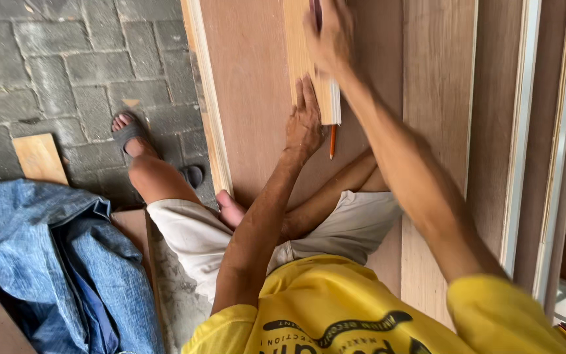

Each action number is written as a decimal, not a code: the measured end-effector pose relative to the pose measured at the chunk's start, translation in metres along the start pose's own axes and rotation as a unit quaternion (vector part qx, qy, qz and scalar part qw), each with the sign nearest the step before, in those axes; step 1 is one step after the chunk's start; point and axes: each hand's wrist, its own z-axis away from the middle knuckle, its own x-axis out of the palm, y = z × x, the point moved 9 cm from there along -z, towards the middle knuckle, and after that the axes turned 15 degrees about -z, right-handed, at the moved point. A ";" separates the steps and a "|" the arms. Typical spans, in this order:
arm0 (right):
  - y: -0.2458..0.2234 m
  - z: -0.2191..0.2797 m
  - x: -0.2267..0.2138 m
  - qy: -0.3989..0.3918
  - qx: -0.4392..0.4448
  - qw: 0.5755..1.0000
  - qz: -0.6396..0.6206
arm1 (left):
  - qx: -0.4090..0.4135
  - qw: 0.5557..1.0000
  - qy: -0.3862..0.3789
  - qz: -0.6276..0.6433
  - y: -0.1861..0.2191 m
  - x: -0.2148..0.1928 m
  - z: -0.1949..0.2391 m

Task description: The person sits on the ground and sands multiple small wooden planks using a sanding block. They flip the planks to sand different sides and occasionally use a pencil to mark the wood before continuing to sand.

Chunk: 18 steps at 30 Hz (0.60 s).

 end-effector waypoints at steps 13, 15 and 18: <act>0.025 -0.075 0.015 -0.024 -0.048 0.998 -0.045 | -0.021 1.000 -0.019 0.004 0.003 -0.017 0.003; 0.024 -0.081 0.008 0.004 -0.071 0.997 0.013 | -0.034 0.999 -0.033 0.027 0.001 -0.018 -0.005; -0.001 -0.005 0.006 -0.076 -0.047 0.991 -0.096 | -0.045 0.997 -0.055 0.043 -0.002 -0.012 0.001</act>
